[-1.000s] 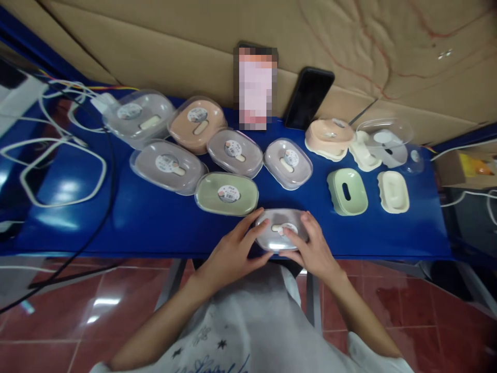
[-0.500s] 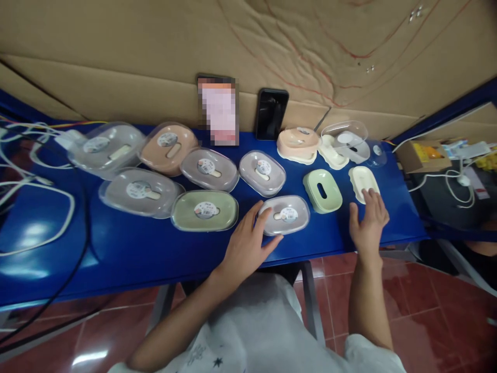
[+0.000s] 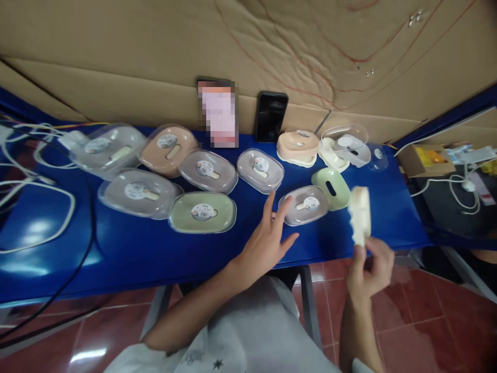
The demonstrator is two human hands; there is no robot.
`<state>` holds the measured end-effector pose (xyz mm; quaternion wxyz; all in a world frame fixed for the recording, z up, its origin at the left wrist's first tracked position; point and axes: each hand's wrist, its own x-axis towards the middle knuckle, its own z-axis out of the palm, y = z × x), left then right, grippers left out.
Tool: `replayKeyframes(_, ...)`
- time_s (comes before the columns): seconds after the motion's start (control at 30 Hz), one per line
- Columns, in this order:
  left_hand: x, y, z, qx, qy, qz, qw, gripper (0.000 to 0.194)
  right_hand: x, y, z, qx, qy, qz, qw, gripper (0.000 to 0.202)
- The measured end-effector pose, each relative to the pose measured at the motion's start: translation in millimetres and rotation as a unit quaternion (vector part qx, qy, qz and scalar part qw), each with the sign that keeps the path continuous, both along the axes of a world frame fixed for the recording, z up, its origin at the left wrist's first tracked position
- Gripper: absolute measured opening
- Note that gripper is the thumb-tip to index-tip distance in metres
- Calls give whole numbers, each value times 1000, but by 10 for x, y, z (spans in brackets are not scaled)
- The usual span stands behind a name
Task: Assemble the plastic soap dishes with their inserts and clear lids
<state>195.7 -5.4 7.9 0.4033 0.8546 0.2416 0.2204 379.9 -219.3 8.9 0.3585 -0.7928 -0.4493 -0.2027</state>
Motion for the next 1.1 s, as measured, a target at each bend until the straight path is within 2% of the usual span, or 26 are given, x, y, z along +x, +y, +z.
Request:
replayKeyframes(0.07, -260, -15, 49, 22, -31, 1, 999, 68, -305, 19, -1, -31, -9, 65, 997, 49)
replayKeyframes(0.13, -580, -25, 62, 105, -44, -27, 993, 62, -536, 102, -26, -66, -25, 153, 986, 54)
replayKeyframes(0.2, -880, -31, 25, 186, -15, -73, 980, 52, -672, 236, -59, -109, -28, 248, 962, 51)
replayKeyframes(0.27, -1104, -41, -52, 224, 24, -98, 969, 36, -680, 389, -87, -151, -21, 335, 930, 44)
replayKeyframes(0.33, -1234, -56, -138, 235, 50, -96, 966, 26, -534, 530, -105, -146, -17, 367, 918, 41)
replayKeyframes(0.37, -1267, -64, -174, 237, 55, -89, 966, 25, -404, 590, -112, -127, -17, 345, 930, 43)
replayKeyframes(0.43, -1285, -76, -223, 238, 57, -79, 967, 26, -63, 680, -122, -87, -14, 225, 970, 49)
replayKeyframes(0.5, -1256, -79, -237, 234, 50, -76, 968, 30, 311, 722, -138, -106, -2, 87, 991, 52)
replayKeyframes(0.53, -1230, -76, -234, 231, 47, -80, 969, 32, 481, 722, -148, -141, 3, 52, 989, 51)
replayKeyframes(0.63, -1132, -51, -207, 217, 45, -93, 971, 35, 823, 633, -172, -239, 5, 47, 970, 49)
replayKeyframes(0.7, -1070, -25, -186, 210, 52, -100, 971, 36, 869, 519, -161, -233, -3, 34, 972, 49)
replayKeyframes(0.8, -1025, 11, -174, 209, 53, -91, 972, 40, 644, 328, -98, -118, -28, -31, 992, 41)
replayKeyframes(0.87, -1042, 24, -191, 217, 39, -71, 973, 46, 328, 235, -66, -48, -46, -17, 998, 38)
replayKeyframes(0.93, -1090, 25, -227, 226, 19, -47, 973, 56, -53, 204, -79, -44, -48, 91, 994, 46)
replayKeyframes(1.03, -1180, 17, -280, 233, -19, -18, 972, 67, -541, 302, -165, -122, -20, 279, 952, 57)
replayKeyframes(1.1, -1228, 18, -292, 245, -23, -20, 969, 66, -702, 427, -215, -161, -9, 332, 929, 57)
